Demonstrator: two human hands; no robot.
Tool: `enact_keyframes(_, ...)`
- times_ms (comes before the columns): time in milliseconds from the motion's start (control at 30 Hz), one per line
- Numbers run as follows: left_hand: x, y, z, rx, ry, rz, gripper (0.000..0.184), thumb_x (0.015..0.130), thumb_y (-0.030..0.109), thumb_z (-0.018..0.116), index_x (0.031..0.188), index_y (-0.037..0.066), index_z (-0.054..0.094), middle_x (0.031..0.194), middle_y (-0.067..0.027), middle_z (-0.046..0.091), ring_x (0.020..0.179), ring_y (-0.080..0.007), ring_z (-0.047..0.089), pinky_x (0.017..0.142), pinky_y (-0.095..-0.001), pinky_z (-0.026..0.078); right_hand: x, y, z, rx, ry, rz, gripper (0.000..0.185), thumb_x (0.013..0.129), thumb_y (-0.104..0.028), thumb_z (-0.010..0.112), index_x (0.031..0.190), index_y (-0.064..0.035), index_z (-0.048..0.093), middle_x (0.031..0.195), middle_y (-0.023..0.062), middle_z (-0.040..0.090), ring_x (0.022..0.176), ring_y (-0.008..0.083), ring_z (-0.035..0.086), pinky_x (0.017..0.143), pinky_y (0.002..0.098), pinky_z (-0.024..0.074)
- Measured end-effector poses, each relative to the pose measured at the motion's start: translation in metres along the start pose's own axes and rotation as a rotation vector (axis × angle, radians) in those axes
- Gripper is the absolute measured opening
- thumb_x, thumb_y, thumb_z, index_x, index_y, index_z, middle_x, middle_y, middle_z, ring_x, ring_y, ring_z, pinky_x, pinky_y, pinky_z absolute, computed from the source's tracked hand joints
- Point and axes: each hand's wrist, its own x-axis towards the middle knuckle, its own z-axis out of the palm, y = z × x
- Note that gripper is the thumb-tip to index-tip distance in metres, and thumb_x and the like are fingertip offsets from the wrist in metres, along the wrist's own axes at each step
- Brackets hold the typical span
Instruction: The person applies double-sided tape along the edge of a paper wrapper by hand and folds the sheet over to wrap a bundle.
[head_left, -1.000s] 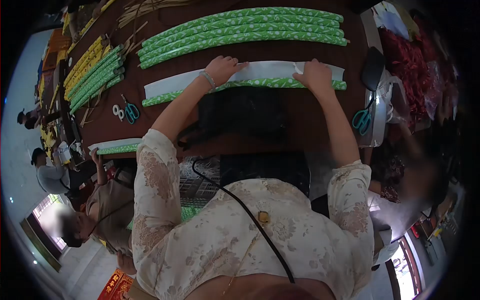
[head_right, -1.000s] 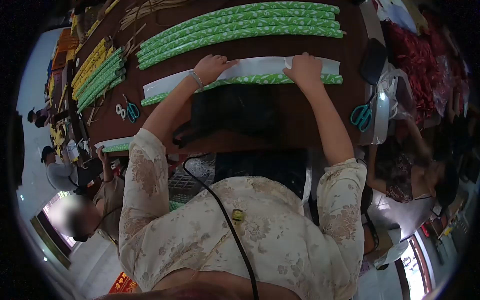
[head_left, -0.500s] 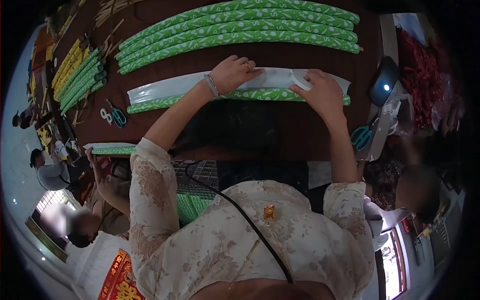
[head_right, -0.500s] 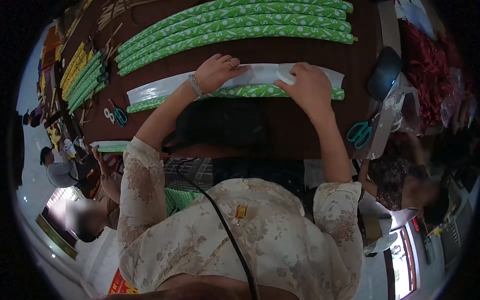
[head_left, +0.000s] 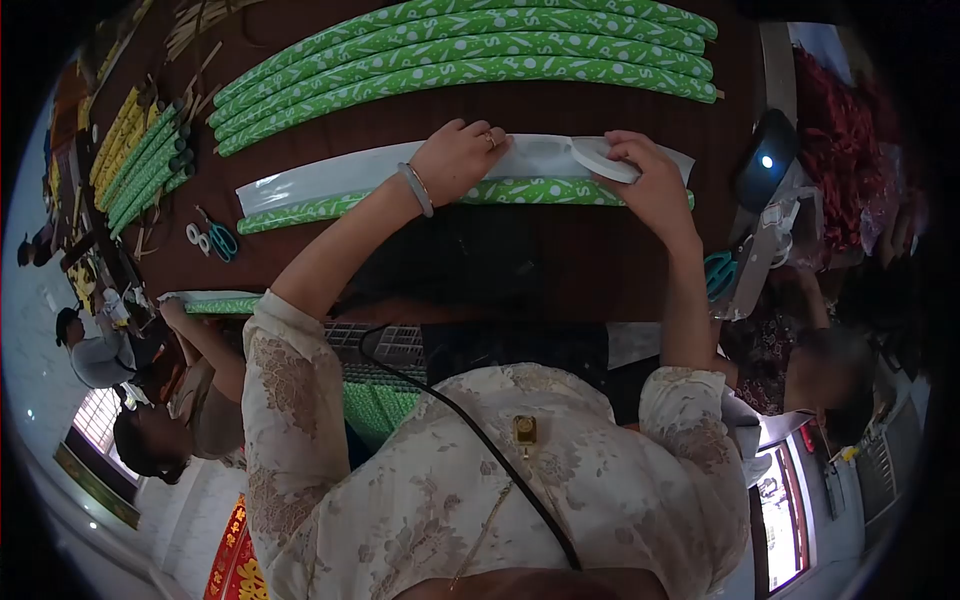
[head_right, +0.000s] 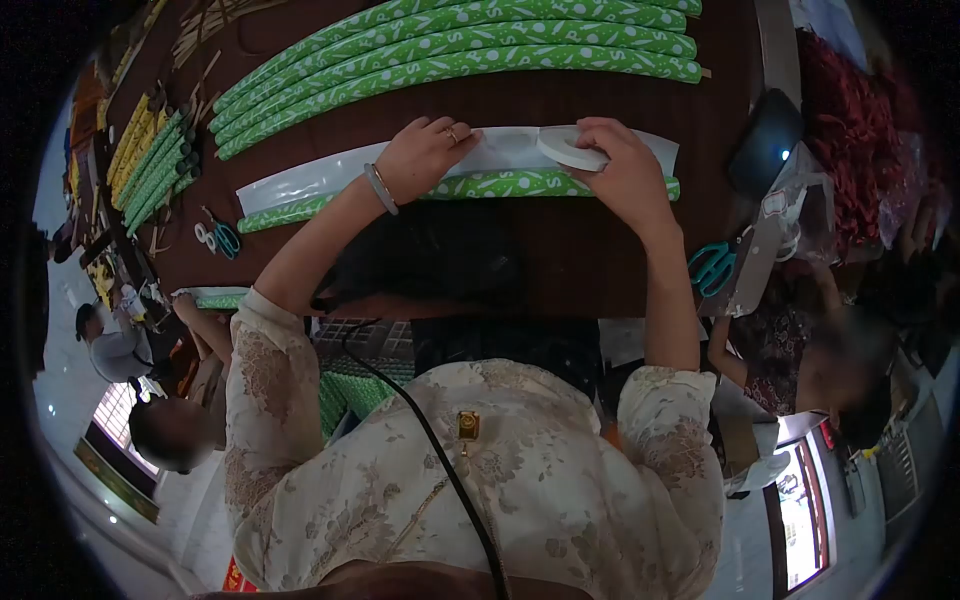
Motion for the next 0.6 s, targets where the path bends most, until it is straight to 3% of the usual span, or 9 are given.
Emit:
enact_keyframes(167,0.008,0.014,0.000,-0.024,0.028,-0.075,0.035,0.074,0.007,0.054,0.109,0.002,0.054,0.098,-0.0068,0.053,0.092,-0.0200,0.052,0.075,-0.0307,0.045,-0.008,0.002,0.006,0.104,0.024,0.005,0.025,0.068,-0.002,0.072,0.088,-0.0020,0.057,0.107,0.0054,0.058,0.095,0.0196,0.058,0.076,0.0292,0.0500)
enact_keyframes(333,0.038,0.038,0.005,-0.368,0.262,-0.177,0.033,0.072,0.001,0.053,0.105,0.002,0.056,0.097,-0.0090,0.053,0.090,-0.0247,0.054,0.075,-0.0341,0.049,-0.008,0.003,0.010,0.047,0.063,-0.012,0.028,0.067,0.001,0.070,0.090,-0.0017,0.055,0.106,0.0057,0.058,0.094,0.0201,0.057,0.077,0.0297,0.0483)
enact_keyframes(433,0.049,0.040,0.015,-0.396,0.328,-0.173,0.036,0.070,-0.001,0.053,0.106,0.001,0.055,0.097,-0.0089,0.053,0.091,-0.0254,0.054,0.075,-0.0333,0.050,-0.008,0.004,0.010,0.062,0.065,-0.022,0.027,0.067,0.003,0.068,0.090,-0.0011,0.055,0.107,0.0060,0.058,0.094,0.0197,0.057,0.077,0.0294,0.0472)
enact_keyframes(600,0.045,0.043,0.015,-0.343,0.278,-0.154,0.041,0.070,-0.002,0.054,0.111,0.001,0.053,0.099,-0.0088,0.052,0.090,-0.0250,0.053,0.075,-0.0323,0.049,-0.009,0.001,0.005,0.168,0.036,0.039,0.024,0.070,-0.001,0.068,0.090,-0.0003,0.055,0.106,0.0061,0.058,0.094,0.0177,0.057,0.076,0.0280,0.0458)
